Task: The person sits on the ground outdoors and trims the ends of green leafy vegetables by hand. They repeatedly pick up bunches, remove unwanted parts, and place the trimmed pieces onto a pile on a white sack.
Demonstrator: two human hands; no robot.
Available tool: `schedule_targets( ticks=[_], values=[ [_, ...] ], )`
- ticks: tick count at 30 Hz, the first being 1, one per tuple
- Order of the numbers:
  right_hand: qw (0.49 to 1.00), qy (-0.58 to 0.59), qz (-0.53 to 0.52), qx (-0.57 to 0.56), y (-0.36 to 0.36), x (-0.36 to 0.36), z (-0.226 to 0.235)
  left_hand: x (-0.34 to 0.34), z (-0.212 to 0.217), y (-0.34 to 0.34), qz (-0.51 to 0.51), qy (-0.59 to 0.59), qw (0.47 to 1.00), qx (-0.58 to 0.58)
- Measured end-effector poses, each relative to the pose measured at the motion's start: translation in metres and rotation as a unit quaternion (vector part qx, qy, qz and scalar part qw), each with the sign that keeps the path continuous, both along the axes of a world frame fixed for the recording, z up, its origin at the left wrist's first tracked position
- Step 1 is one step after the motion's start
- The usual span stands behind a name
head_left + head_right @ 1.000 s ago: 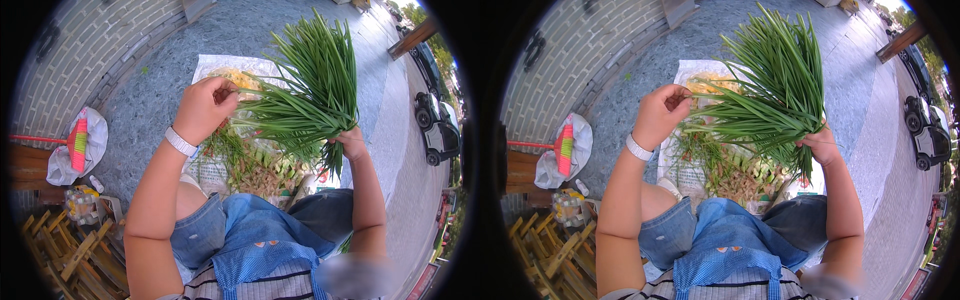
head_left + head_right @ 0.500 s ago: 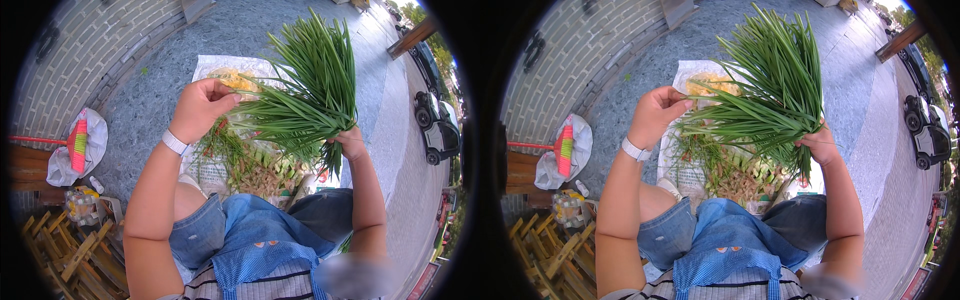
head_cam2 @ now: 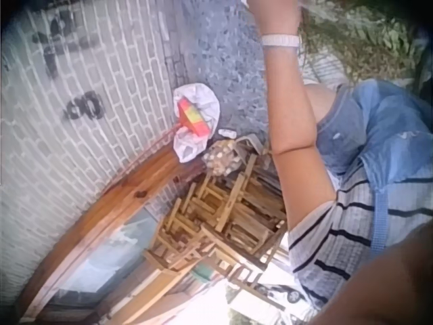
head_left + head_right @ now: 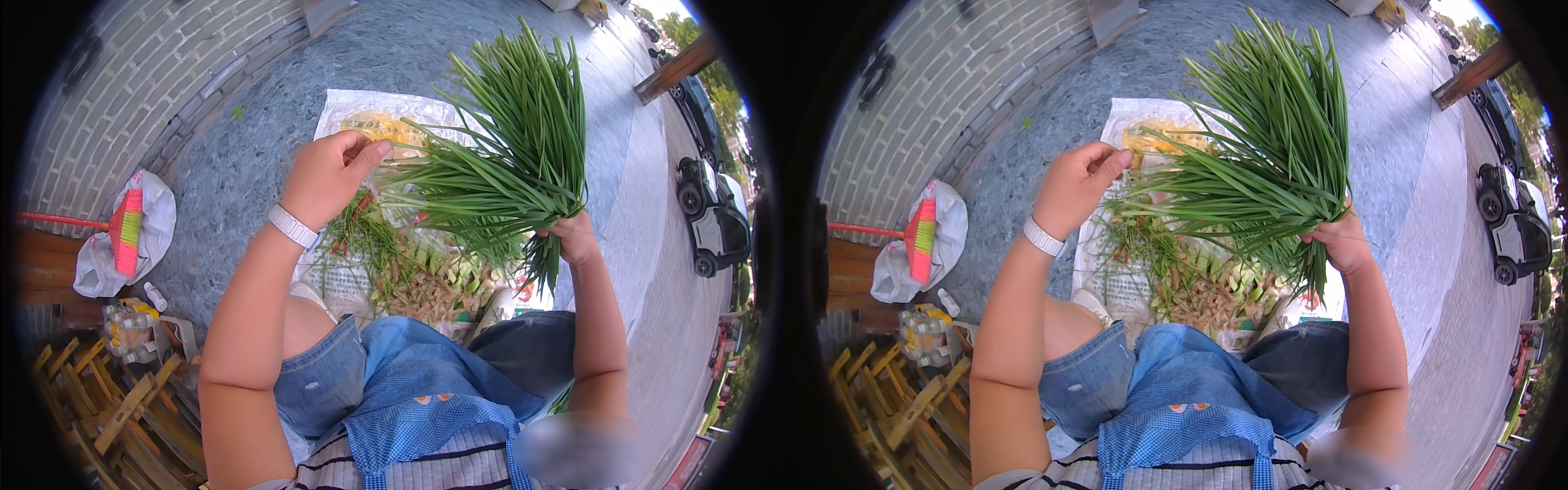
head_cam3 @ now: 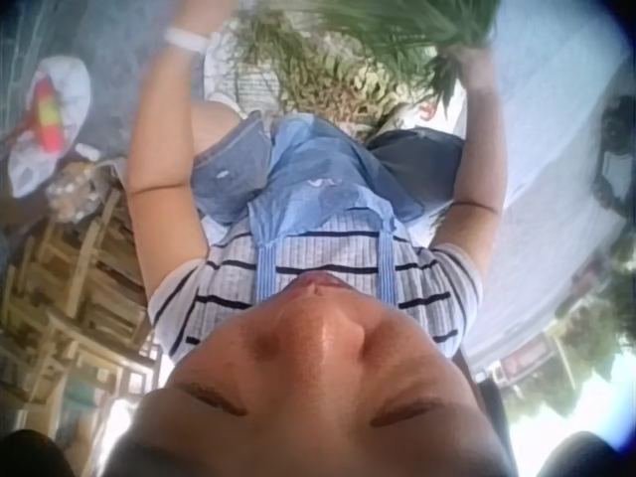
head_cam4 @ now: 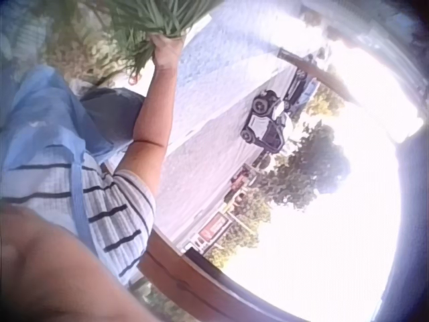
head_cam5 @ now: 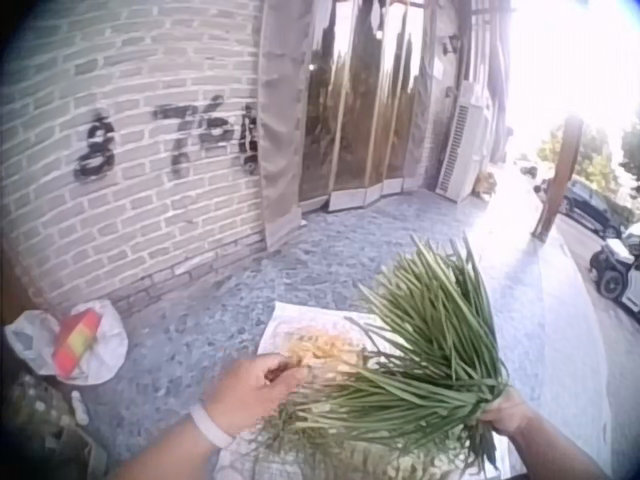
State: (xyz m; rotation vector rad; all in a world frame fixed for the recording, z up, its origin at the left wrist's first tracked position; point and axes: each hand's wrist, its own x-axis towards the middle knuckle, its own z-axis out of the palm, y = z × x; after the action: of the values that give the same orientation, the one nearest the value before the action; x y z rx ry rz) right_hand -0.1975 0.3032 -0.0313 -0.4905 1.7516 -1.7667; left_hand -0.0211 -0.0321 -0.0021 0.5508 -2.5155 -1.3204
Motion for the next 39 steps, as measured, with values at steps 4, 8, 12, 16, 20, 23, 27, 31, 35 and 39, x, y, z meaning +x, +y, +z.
schedule_targets(
  ticks=[4, 8, 12, 16, 20, 23, 27, 31, 35, 39],
  values=[
    [1.0, -0.01, -0.006, 0.004, -0.001, 0.0, 0.0, -0.001, -0.004, 0.004, -0.049, 0.014, 0.998, 0.024],
    [1.0, -0.02, 0.003, 0.001, -0.002, 0.0, 0.003, -0.002, -0.007, 0.002, -0.051, 0.045, 0.993, 0.099],
    [1.0, 0.01, -0.02, 0.009, -0.007, 0.007, 0.007, 0.0, 0.002, 0.005, -0.037, 0.015, 0.992, 0.118],
    [1.0, 0.003, -0.008, 0.024, 0.0, -0.002, 0.0, 0.001, 0.0, 0.004, -0.045, -0.014, 0.989, 0.14],
    [1.0, 0.004, -0.008, 0.029, 0.005, -0.007, -0.008, 0.001, 0.0, 0.003, -0.052, -0.032, 0.982, 0.178],
    [1.0, 0.001, -0.018, 0.024, 0.01, -0.009, -0.012, 0.001, 0.001, 0.004, -0.057, -0.026, 0.969, 0.239],
    [1.0, 0.003, -0.006, 0.022, 0.006, -0.006, -0.006, 0.001, 0.003, 0.002, -0.044, -0.015, 0.956, 0.291],
    [0.999, 0.013, -0.028, 0.012, 0.002, -0.001, 0.0, 0.001, 0.002, -0.006, -0.011, -0.006, 0.967, 0.255],
    [1.0, 0.007, -0.023, -0.011, 0.006, -0.005, -0.003, 0.004, -0.001, -0.023, 0.021, -0.031, 0.999, 0.034],
    [1.0, -0.001, -0.018, -0.005, 0.008, -0.007, -0.004, 0.007, 0.0, -0.025, -0.006, -0.046, 0.998, -0.039]
  ],
)
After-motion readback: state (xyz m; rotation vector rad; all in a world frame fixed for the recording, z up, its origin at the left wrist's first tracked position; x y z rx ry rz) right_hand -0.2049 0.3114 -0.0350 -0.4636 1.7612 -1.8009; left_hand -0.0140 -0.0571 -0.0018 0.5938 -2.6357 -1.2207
